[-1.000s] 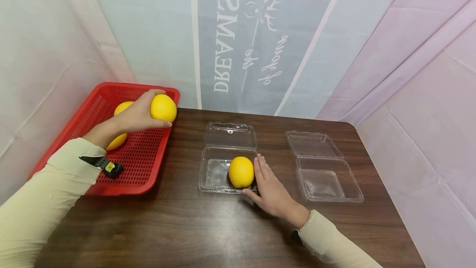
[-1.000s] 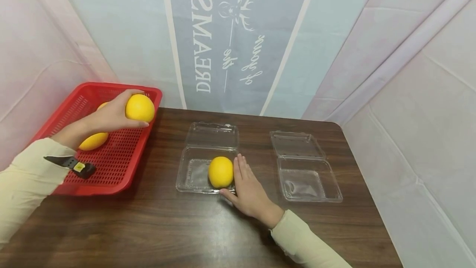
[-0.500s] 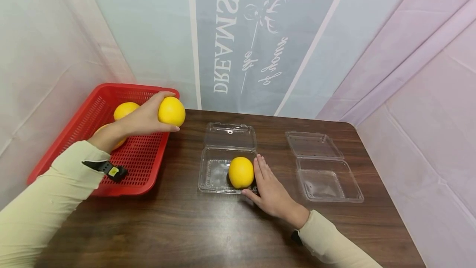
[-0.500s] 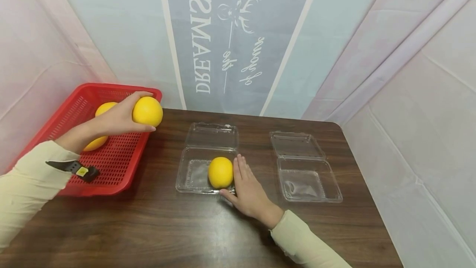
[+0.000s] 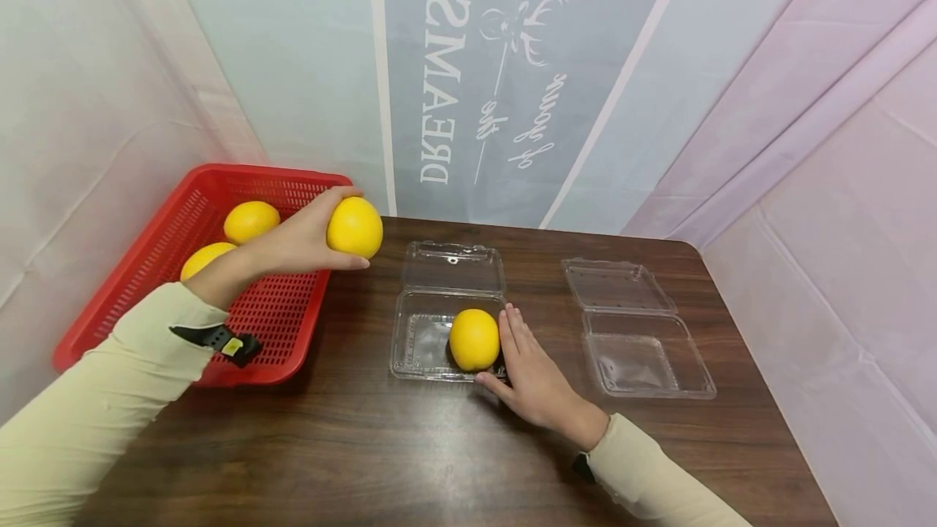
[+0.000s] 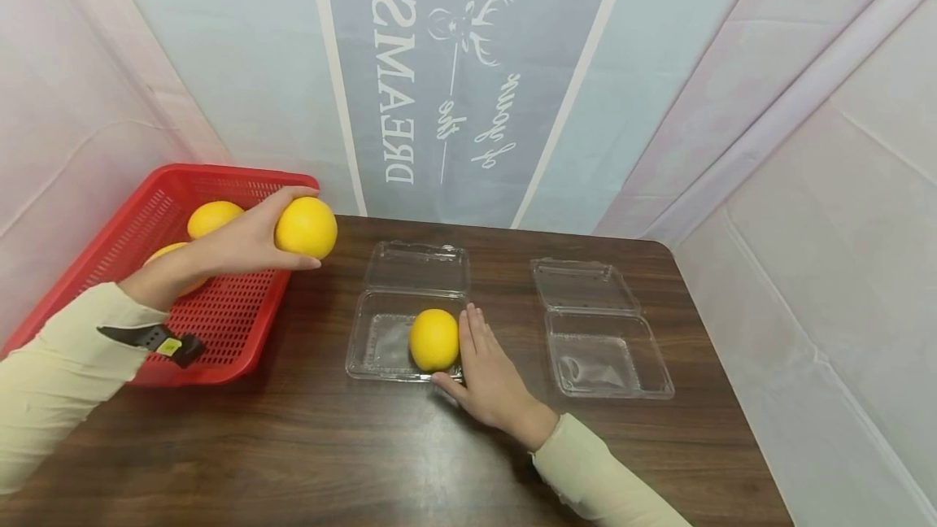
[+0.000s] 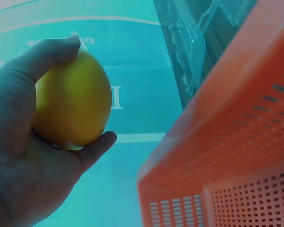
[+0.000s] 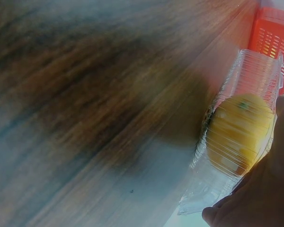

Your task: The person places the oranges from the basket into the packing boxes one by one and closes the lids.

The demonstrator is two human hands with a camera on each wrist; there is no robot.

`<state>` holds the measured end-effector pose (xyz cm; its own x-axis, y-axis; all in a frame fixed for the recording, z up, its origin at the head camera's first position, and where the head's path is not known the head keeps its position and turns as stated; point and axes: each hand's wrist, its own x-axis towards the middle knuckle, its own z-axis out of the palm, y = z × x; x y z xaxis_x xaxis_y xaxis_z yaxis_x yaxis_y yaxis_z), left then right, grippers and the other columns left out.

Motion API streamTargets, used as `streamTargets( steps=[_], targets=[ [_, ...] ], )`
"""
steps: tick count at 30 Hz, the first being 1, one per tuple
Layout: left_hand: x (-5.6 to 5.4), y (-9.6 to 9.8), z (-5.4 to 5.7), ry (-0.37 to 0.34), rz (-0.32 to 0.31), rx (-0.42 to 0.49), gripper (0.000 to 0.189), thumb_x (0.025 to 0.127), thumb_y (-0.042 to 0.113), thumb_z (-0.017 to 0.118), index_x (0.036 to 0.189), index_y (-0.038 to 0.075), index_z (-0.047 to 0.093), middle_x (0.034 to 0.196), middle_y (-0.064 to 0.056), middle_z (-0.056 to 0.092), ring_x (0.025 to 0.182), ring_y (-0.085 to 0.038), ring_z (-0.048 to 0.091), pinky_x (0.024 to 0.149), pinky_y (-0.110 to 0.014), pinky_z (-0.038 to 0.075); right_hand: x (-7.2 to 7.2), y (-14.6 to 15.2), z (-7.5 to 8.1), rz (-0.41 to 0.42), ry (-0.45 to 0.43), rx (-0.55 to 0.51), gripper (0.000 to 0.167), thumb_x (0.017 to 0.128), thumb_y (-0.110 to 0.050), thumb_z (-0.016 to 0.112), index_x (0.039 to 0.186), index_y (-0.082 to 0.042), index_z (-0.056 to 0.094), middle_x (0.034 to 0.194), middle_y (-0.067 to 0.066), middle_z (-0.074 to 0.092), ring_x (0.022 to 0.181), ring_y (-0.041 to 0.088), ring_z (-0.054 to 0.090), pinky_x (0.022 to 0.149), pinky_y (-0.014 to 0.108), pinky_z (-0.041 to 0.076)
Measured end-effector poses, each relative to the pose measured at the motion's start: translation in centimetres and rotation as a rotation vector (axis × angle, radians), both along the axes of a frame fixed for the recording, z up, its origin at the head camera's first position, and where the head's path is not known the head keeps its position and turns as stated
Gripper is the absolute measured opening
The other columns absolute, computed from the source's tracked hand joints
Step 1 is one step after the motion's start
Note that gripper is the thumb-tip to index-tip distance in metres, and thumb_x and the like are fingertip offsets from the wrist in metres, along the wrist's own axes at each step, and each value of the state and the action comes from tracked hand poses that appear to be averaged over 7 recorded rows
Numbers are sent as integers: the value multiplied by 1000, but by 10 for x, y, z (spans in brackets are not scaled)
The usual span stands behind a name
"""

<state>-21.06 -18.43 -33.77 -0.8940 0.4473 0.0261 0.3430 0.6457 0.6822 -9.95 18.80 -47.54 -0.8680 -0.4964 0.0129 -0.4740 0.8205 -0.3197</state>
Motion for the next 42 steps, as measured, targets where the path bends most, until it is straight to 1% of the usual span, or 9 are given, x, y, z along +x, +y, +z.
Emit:
streamTargets(
  steps=[8, 15, 21, 25, 28, 34, 38, 42],
  targets=[
    [5, 10, -6, 21, -19, 14, 97, 79, 26, 88, 153, 9, 28, 139, -15, 44, 118, -34, 50, 98, -58, 48, 1, 2, -7, 0, 14, -6, 100, 99, -54, 59, 159, 7, 6, 167, 24, 0, 155, 34, 6, 122, 51, 19],
    [14, 17, -13, 29, -51, 46, 96, 80, 25, 88, 153, 6, 29, 138, -17, 45, 116, -35, 52, 98, -58, 49, 1, 2, -11, 13, 41, -10, 101, 99, -55, 59, 158, 8, 8, 167, 25, 2, 155, 34, 8, 121, 51, 19],
    [17, 27, -21, 24, -80, 89, 96, 80, 24, 89, 153, 5, 29, 141, -19, 43, 117, -37, 53, 99, -58, 49, 2, 2, -13, 10, 50, -5, 101, 99, -55, 58, 158, 9, 8, 166, 26, 2, 155, 34, 7, 121, 50, 18],
    [19, 33, -28, 24, -82, 98, 96, 78, 23, 90, 153, 7, 31, 140, -18, 46, 116, -37, 54, 98, -58, 50, 2, 3, -15, 15, 61, -8, 101, 99, -55, 58, 158, 9, 7, 166, 26, 2, 155, 35, 8, 121, 52, 20],
    [21, 38, -33, 28, -88, 92, 97, 77, 24, 90, 152, 9, 31, 137, -16, 48, 115, -35, 55, 96, -57, 51, 2, 4, -15, 16, 63, -10, 101, 99, -54, 59, 158, 9, 6, 166, 26, 1, 155, 35, 7, 121, 52, 19],
    [26, 47, -42, 20, -130, 111, 96, 75, 23, 92, 150, 10, 33, 138, -14, 47, 114, -33, 55, 94, -53, 53, 1, 4, -13, 16, 55, -9, 101, 99, -55, 58, 158, 8, 6, 167, 25, 1, 155, 34, 7, 122, 50, 18],
    [30, 53, -48, 11, -158, 127, 96, 75, 21, 92, 150, 9, 34, 140, -14, 46, 114, -33, 55, 94, -52, 53, 1, 3, -12, 19, 51, -11, 101, 99, -55, 58, 158, 8, 6, 167, 25, 0, 155, 34, 7, 122, 51, 19],
    [34, 58, -53, -2, -167, 131, 96, 74, 21, 92, 150, 9, 34, 140, -14, 46, 115, -32, 54, 93, -51, 53, 2, 3, -12, 17, 46, -11, 102, 99, -54, 59, 158, 8, 6, 167, 25, 0, 155, 34, 7, 122, 51, 18]
  ],
)
